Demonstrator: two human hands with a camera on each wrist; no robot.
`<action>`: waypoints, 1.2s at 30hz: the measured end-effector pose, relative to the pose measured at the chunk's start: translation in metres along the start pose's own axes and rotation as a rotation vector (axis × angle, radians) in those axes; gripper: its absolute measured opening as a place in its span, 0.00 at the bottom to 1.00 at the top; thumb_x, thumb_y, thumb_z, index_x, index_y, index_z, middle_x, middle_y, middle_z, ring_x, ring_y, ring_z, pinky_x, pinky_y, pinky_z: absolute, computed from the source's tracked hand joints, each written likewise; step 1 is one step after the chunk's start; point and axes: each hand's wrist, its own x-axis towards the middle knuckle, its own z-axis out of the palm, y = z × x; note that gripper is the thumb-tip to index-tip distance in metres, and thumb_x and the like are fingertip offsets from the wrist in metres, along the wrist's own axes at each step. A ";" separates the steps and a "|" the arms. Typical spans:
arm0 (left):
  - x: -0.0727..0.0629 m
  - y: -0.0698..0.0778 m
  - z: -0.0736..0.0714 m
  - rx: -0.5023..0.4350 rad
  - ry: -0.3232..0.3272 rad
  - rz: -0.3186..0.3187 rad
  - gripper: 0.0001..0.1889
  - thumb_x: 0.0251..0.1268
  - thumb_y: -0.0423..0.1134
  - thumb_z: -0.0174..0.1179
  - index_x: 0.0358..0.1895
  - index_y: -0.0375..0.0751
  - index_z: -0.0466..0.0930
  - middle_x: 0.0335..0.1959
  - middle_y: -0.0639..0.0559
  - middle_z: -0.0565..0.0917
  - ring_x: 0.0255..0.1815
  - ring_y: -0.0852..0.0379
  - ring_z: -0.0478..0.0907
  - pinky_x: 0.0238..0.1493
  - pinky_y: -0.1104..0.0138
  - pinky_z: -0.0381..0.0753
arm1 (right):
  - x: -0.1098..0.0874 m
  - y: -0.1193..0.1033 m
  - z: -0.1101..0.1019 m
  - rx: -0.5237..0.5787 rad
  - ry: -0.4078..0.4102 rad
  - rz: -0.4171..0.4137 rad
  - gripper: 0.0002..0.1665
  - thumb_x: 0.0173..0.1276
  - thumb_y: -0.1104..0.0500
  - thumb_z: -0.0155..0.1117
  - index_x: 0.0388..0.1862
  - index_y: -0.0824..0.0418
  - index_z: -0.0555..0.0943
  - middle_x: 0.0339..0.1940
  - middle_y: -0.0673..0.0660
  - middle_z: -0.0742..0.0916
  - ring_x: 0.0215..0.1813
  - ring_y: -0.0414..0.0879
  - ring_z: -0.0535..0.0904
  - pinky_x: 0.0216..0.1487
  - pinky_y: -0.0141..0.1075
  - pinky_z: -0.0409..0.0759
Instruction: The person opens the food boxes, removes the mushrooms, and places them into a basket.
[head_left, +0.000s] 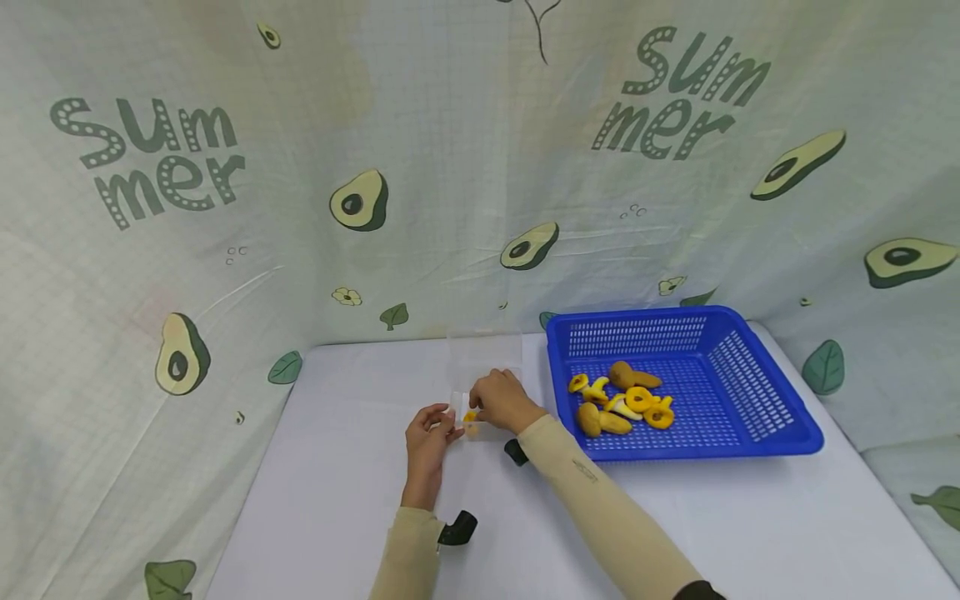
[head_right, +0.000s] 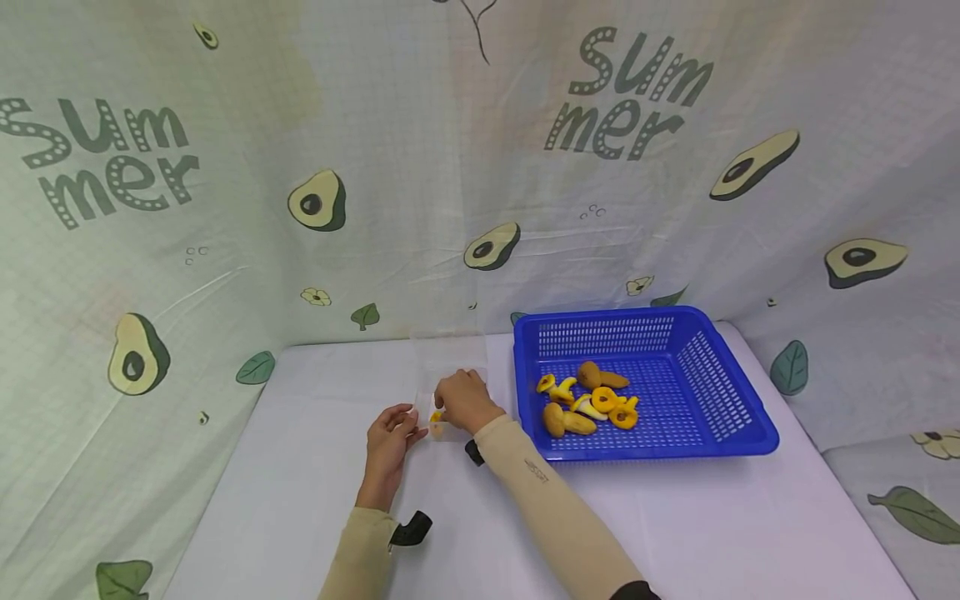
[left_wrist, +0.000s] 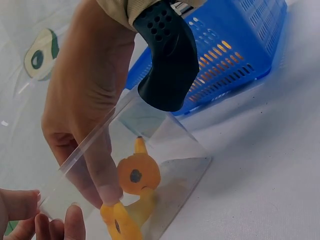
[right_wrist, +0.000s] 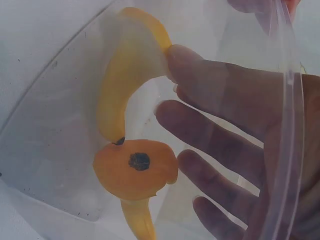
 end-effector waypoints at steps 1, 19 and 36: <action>0.000 0.000 0.000 0.000 -0.001 0.001 0.14 0.73 0.22 0.61 0.58 0.21 0.75 0.35 0.50 0.75 0.34 0.58 0.75 0.35 0.71 0.90 | 0.000 0.000 0.000 -0.003 -0.008 0.000 0.08 0.60 0.60 0.84 0.38 0.57 0.94 0.29 0.49 0.88 0.41 0.48 0.78 0.55 0.48 0.79; 0.002 0.001 0.000 0.007 -0.005 0.004 0.14 0.73 0.22 0.61 0.58 0.20 0.75 0.35 0.50 0.76 0.35 0.58 0.77 0.36 0.71 0.90 | 0.005 -0.001 -0.002 0.002 -0.065 -0.012 0.05 0.66 0.56 0.80 0.38 0.54 0.94 0.29 0.48 0.88 0.43 0.48 0.80 0.58 0.48 0.79; -0.002 -0.001 -0.001 0.044 0.017 -0.016 0.15 0.75 0.26 0.62 0.60 0.22 0.75 0.39 0.47 0.75 0.35 0.57 0.75 0.39 0.70 0.91 | -0.003 -0.004 -0.001 0.036 0.085 -0.005 0.05 0.63 0.64 0.81 0.37 0.58 0.94 0.33 0.52 0.91 0.40 0.49 0.78 0.53 0.46 0.80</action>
